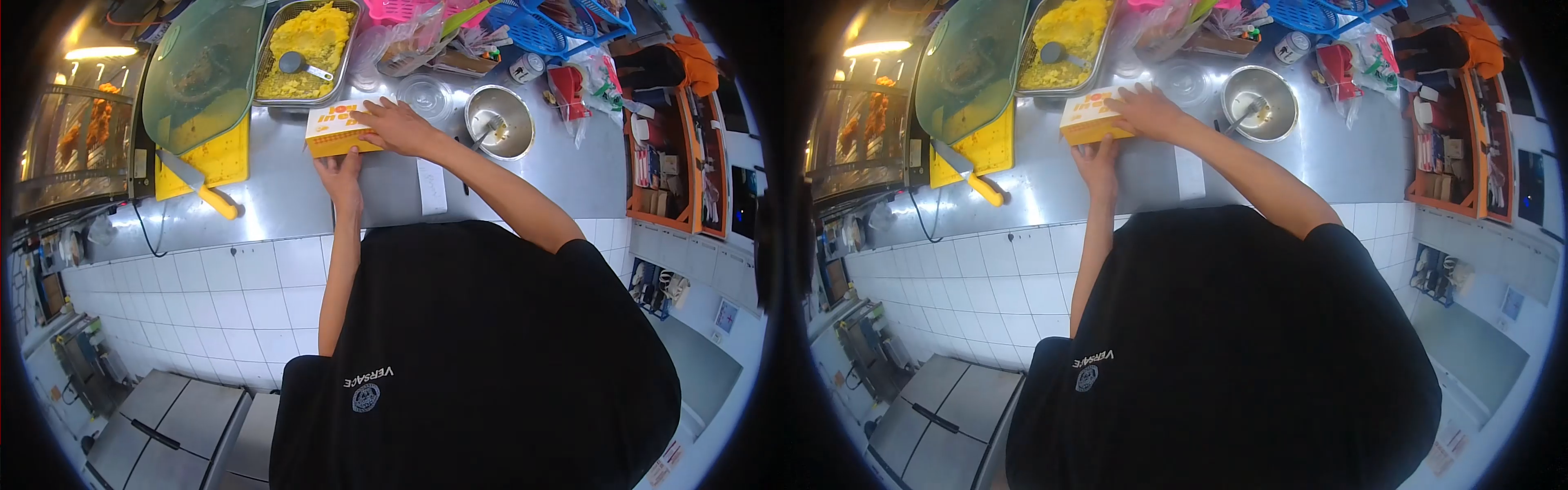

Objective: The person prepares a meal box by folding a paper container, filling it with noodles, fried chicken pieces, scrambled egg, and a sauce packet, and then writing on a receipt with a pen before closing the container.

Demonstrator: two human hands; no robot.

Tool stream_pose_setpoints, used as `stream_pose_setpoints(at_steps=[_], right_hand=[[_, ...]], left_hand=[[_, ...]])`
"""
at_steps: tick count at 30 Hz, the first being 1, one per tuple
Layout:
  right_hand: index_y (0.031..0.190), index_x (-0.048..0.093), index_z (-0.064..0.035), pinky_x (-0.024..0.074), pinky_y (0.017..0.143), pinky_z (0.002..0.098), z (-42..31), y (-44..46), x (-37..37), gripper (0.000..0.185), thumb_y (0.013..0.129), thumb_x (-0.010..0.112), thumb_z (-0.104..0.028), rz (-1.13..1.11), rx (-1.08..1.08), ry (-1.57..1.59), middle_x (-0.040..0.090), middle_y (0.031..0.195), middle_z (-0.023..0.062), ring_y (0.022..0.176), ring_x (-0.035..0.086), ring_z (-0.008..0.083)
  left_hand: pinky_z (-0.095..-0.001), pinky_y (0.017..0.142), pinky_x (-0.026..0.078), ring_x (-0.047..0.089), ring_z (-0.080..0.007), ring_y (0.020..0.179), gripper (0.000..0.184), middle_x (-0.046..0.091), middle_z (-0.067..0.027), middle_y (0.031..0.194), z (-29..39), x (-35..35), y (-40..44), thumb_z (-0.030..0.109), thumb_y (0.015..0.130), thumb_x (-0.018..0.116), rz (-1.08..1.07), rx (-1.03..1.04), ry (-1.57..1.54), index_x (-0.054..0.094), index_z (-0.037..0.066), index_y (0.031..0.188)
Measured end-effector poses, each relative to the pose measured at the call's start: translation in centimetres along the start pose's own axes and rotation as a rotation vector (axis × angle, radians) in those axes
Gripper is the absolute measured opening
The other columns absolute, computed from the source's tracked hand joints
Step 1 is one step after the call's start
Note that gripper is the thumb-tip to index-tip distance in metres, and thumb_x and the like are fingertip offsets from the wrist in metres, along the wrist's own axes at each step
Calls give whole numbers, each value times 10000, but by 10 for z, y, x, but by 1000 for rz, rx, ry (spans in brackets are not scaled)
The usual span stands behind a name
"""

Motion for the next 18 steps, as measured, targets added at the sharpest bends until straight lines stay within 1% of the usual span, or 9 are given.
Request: stream_pose_setpoints(at_steps=[1,4,6,9,13,18], right_hand=[[1435,445,-184,363,1042,611,-1,0,0,523,953,568,-348,-1,9,5,427,1461,215,1313,422,471],[1435,442,-182,320,1072,629,-8,-5,0,533,943,582,-333,-2,43,20,404,1478,215,1336,384,486],[1434,443,-179,294,1086,641,-12,-7,0,541,934,595,-322,5,67,32,389,1488,215,1349,361,492],[1426,450,-178,280,1091,646,-17,-11,3,540,924,611,-297,64,94,4,373,1496,212,1367,331,482],[1413,467,-181,309,1066,625,-19,-12,4,542,912,632,-302,93,79,-23,389,1481,204,1350,352,460],[1402,484,-186,342,1027,588,-22,-13,4,553,894,657,-319,97,82,-54,409,1457,188,1328,375,428]], left_hand=[[-376,972,502,453,-256,1288,805,370,-158,1445,-2,3,0,-56,878,645,-11,-20,5,160,145,1489],[-388,984,500,448,-258,1298,774,360,-142,1455,-1,6,-1,-69,864,646,-16,-2,-40,201,142,1462],[-388,986,498,453,-258,1296,778,370,-135,1450,-5,5,0,-78,855,644,13,-18,-71,205,139,1460],[-389,992,492,463,-257,1288,779,387,-131,1440,-11,3,3,-84,848,641,30,-24,-91,210,139,1456],[-377,972,507,484,-263,1268,776,417,-144,1413,-11,3,3,-77,844,647,102,-30,-34,208,122,1452],[-360,929,539,505,-274,1244,762,425,-171,1393,-20,-1,10,-88,836,646,100,6,-20,202,75,1433]])
Point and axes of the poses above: each hand's wrist, its own y-axis towards the middle knuckle, its own x-axis out of the palm, z = x × y, the point moved 6 cm from there along y, towards the middle knuckle
